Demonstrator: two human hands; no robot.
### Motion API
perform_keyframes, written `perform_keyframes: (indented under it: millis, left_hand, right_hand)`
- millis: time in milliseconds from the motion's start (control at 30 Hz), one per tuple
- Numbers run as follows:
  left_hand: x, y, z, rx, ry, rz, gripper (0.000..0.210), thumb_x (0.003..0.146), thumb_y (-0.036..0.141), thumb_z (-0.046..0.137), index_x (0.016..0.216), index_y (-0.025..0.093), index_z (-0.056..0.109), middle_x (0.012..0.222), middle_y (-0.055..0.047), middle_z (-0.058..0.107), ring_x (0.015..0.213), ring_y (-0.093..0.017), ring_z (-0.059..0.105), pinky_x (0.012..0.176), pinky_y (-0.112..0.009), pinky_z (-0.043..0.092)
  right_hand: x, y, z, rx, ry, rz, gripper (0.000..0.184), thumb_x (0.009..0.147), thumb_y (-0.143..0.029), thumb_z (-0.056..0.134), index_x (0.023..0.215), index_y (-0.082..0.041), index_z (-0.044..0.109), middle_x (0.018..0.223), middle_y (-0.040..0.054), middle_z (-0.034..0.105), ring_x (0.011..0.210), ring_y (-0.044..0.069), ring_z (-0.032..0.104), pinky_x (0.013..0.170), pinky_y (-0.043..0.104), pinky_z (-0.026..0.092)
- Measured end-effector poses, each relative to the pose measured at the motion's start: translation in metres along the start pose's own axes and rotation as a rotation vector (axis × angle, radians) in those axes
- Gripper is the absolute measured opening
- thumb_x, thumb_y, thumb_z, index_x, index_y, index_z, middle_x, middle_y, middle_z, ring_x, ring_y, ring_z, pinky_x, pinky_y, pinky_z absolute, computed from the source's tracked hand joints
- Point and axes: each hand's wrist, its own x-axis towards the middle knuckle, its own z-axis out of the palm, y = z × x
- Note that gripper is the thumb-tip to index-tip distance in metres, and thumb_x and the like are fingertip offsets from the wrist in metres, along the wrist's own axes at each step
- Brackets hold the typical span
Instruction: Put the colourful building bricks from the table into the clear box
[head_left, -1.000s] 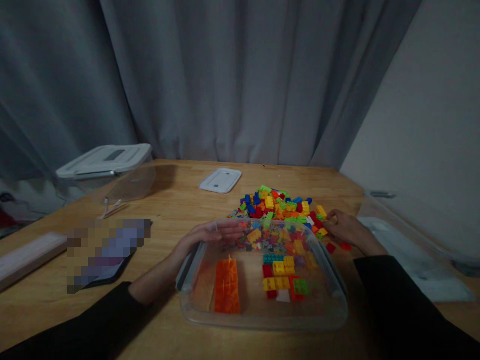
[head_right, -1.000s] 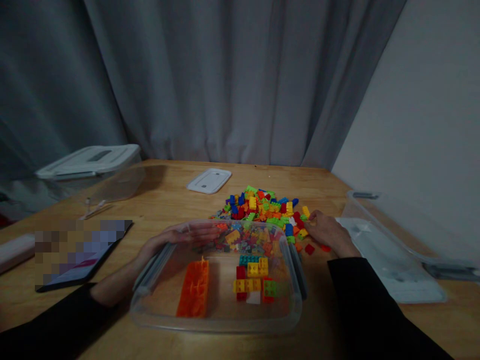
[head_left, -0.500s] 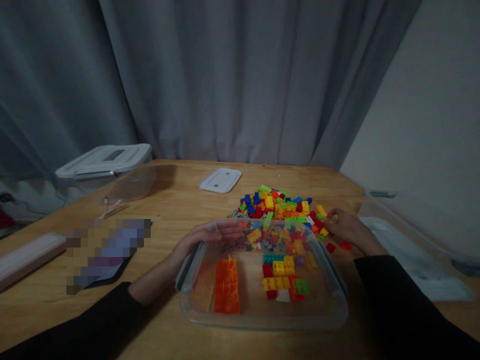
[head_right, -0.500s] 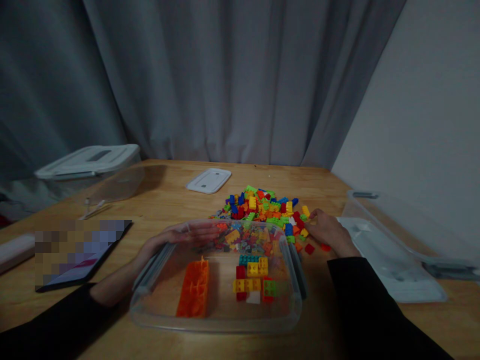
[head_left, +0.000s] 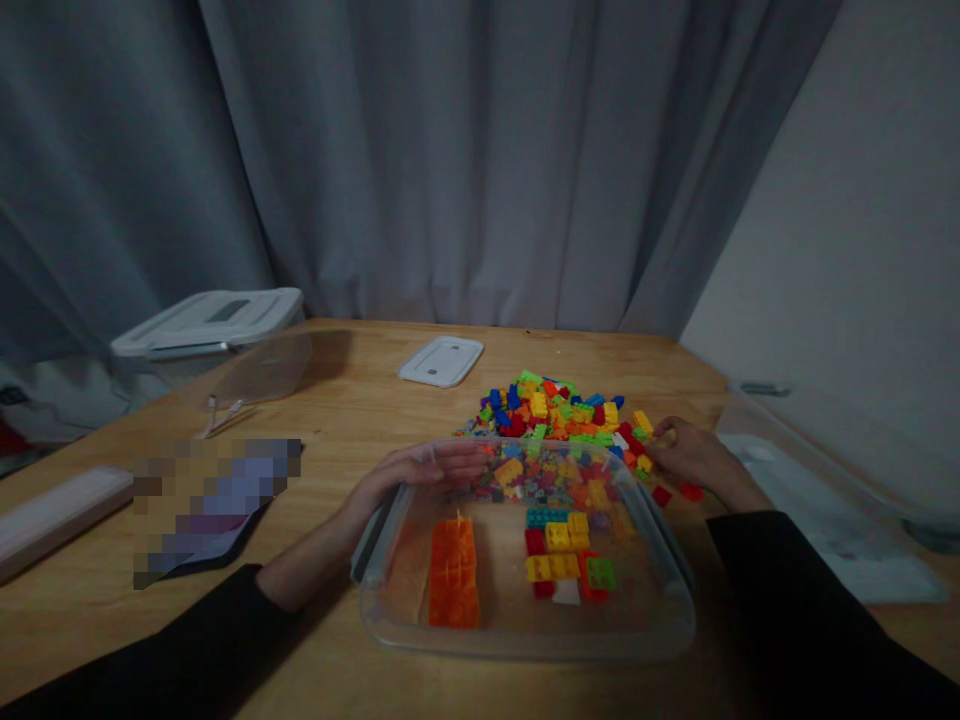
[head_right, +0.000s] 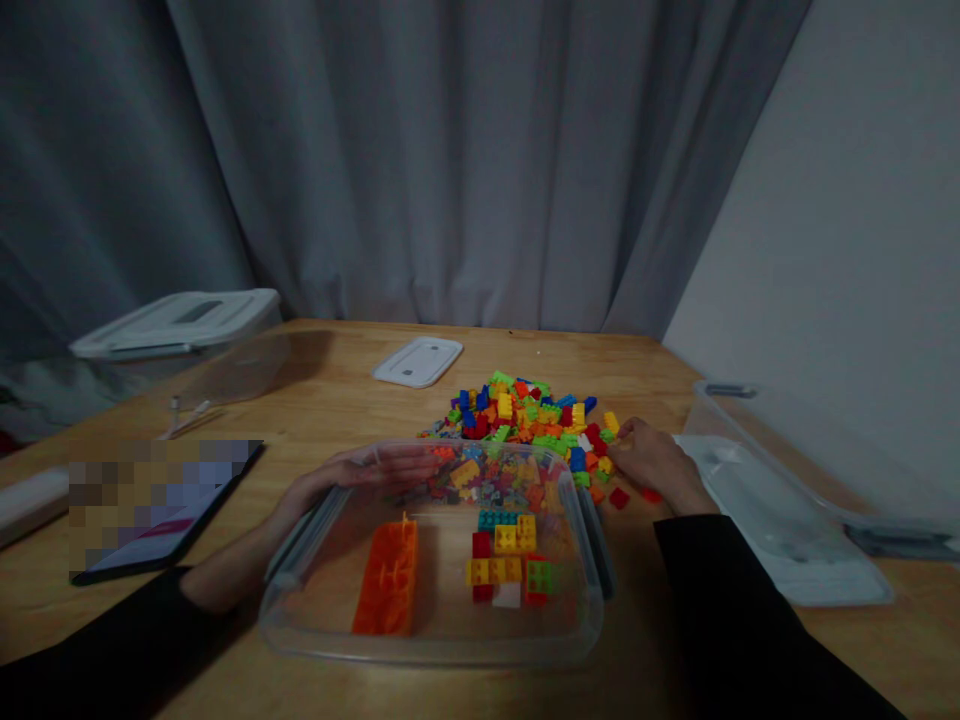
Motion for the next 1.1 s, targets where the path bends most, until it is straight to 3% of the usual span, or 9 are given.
perform_keyframes:
  millis: [167, 367, 633, 900, 1100]
  left_hand:
    - [0.0, 0.0, 0.001, 0.006, -0.003, 0.004, 0.047, 0.089, 0.022, 0.049, 0.13, 0.021, 0.072, 0.146, -0.01, 0.066, 0.142, -0.034, 0.053, 0.125, -0.06, 0.025]
    - [0.001, -0.004, -0.003, -0.008, -0.014, 0.009, 0.049, 0.087, 0.021, 0.048, 0.13, 0.021, 0.072, 0.146, -0.009, 0.066, 0.143, -0.034, 0.052, 0.124, -0.059, 0.027]
    - [0.0, -0.003, -0.001, -0.019, -0.007, 0.015, 0.049, 0.088, 0.021, 0.048, 0.131, 0.019, 0.072, 0.146, -0.01, 0.066, 0.142, -0.034, 0.053, 0.126, -0.059, 0.024]
    - [0.001, -0.003, -0.001, -0.014, 0.008, 0.003, 0.049, 0.087, 0.021, 0.048, 0.129, 0.021, 0.073, 0.145, -0.009, 0.067, 0.142, -0.034, 0.053, 0.124, -0.06, 0.027]
    - [-0.001, -0.002, 0.002, -0.033, 0.023, 0.006, 0.049, 0.088, 0.02, 0.046, 0.13, 0.02, 0.073, 0.145, -0.009, 0.066, 0.141, -0.032, 0.054, 0.125, -0.057, 0.026]
  right_hand:
    - [-0.002, -0.001, 0.002, 0.027, 0.035, -0.002, 0.038, 0.084, -0.056, 0.062, 0.101, -0.021, 0.067, 0.078, 0.0108, 0.075, 0.074, 0.029, 0.071, 0.063, 0.035, 0.046]
    - [-0.003, -0.003, 0.002, -0.009, -0.008, 0.0, 0.036, 0.083, -0.05, 0.062, 0.104, -0.021, 0.065, 0.085, 0.0112, 0.076, 0.079, 0.03, 0.072, 0.065, 0.034, 0.046]
    - [-0.002, -0.003, -0.004, -0.025, 0.005, 0.037, 0.038, 0.083, -0.052, 0.061, 0.105, -0.021, 0.065, 0.077, 0.0111, 0.073, 0.074, 0.031, 0.071, 0.063, 0.035, 0.046]
    - [-0.009, -0.008, -0.011, 0.103, 0.049, 0.062, 0.036, 0.08, -0.053, 0.064, 0.1, -0.022, 0.064, 0.067, 0.0048, 0.071, 0.061, 0.026, 0.067, 0.054, 0.032, 0.041]
    - [-0.011, -0.012, -0.013, 0.223, 0.15, 0.005, 0.032, 0.081, -0.046, 0.065, 0.103, -0.023, 0.063, 0.071, 0.0036, 0.072, 0.066, 0.024, 0.068, 0.058, 0.032, 0.044]
